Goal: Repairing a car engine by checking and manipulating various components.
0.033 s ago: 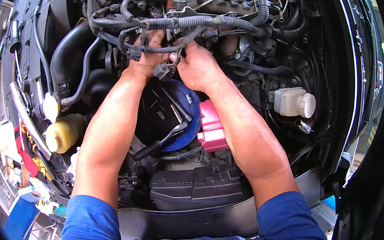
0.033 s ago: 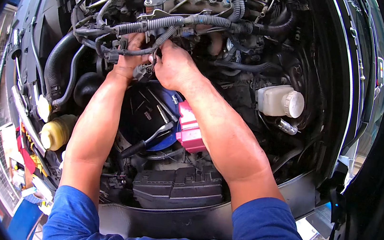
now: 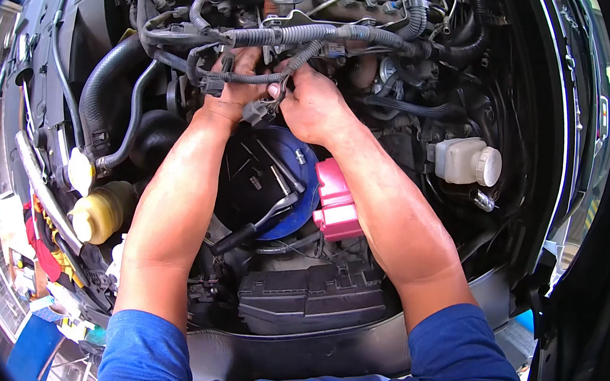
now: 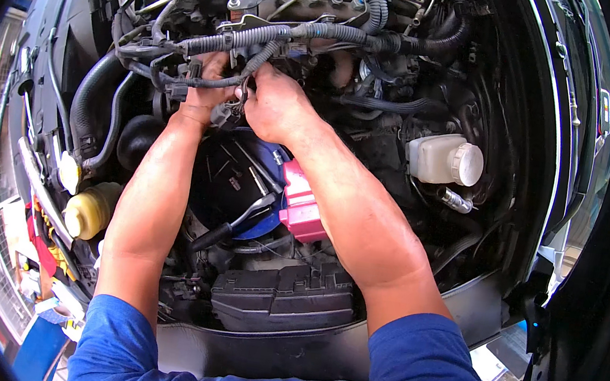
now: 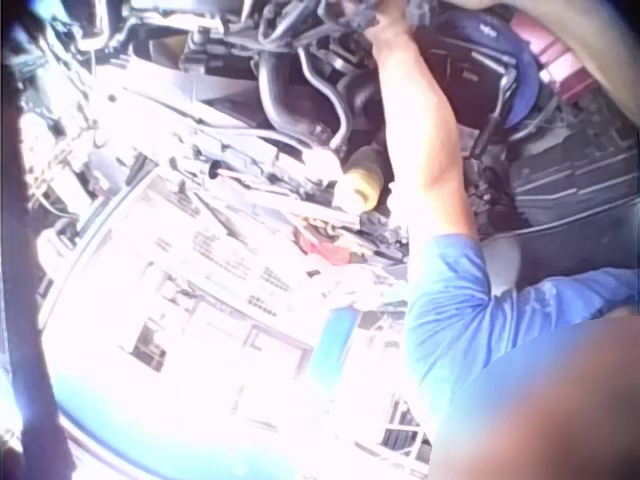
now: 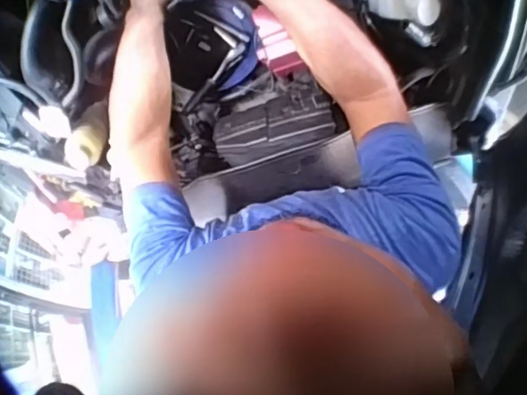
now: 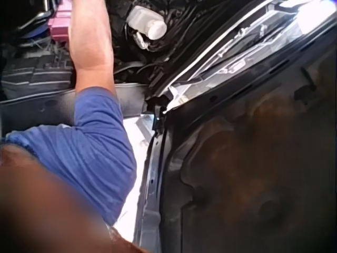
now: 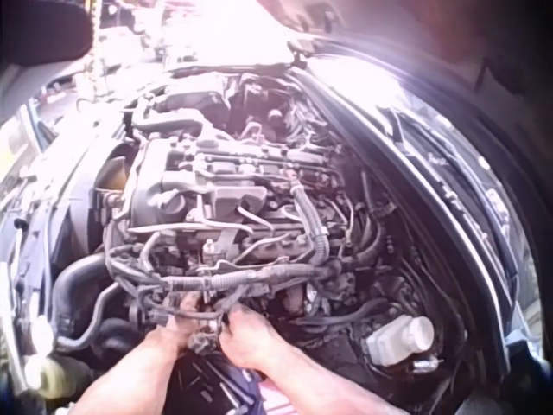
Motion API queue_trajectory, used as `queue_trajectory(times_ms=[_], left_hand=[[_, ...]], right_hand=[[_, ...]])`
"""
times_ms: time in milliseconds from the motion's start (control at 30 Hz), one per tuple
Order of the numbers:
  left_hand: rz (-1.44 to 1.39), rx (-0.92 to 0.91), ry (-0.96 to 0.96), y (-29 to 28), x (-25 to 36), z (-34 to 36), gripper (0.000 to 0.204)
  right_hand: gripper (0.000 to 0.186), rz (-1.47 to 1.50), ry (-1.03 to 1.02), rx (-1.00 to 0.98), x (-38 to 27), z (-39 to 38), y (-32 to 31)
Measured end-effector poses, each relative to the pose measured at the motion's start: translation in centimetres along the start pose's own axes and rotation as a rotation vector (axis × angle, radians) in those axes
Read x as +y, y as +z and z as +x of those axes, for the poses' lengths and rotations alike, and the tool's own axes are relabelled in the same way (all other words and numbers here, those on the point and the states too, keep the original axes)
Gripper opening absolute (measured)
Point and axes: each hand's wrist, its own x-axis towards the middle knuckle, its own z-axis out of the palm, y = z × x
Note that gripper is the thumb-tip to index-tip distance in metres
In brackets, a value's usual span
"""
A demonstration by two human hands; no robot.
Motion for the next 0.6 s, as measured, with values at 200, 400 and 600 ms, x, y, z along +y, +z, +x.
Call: queue_trajectory(times_ms=[200, 400, 600], left_hand=[[0.047, 0.045, 0.088, -0.1, 1.3, 0.8, 0.046], [-0.053, 0.071, 0.116, 0.2, 1.3, 1.3, 0.052], [-0.115, -0.013, 0.003, 0.8, 0.8, 1.3, 0.064]], right_hand=[[0.035, 0.016, 0.002, 0.028, 0.7, -0.2, -0.2], [0.035, 0.067, -0.023, 0.063, 0.4, -0.5, 0.0], [0.031, 0.089, -0.056, 0.077, 0.3, -0.4, 0.1]])
